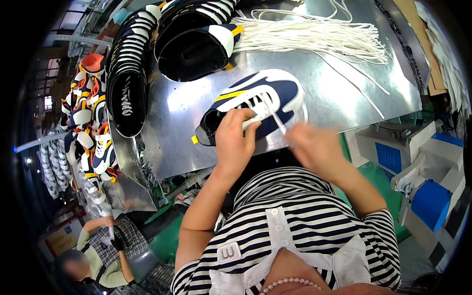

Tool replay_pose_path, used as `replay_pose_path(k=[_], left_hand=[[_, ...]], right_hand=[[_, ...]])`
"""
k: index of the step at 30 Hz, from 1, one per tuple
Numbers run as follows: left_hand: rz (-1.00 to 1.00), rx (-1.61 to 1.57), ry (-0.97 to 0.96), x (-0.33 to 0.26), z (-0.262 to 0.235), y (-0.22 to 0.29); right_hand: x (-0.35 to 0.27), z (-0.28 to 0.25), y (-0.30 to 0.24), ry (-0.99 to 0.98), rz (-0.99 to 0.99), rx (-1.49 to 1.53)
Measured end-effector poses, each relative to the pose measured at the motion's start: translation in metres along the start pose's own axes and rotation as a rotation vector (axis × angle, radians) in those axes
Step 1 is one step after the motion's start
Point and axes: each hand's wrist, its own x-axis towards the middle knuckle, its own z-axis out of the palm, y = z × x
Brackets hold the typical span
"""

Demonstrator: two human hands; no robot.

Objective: The person threads white shoelaces through the eyelets of several blue, white, and yellow shoe uppers, handling each upper and lace by hand on a metal workstation.

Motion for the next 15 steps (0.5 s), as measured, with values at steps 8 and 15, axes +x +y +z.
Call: replay_pose_path(k=[8, 15], left_hand=[[0.048, 0.052, 0.084, 0.001, -0.010, -0.006], [0.118, 0.014, 0.099, 0.002, -0.012, 0.006]], right_hand=[[-0.021, -0.004, 0.008, -0.139, 0.007, 0.335], [0.014, -0.017, -0.017, 0.284, 0.189, 0.517]])
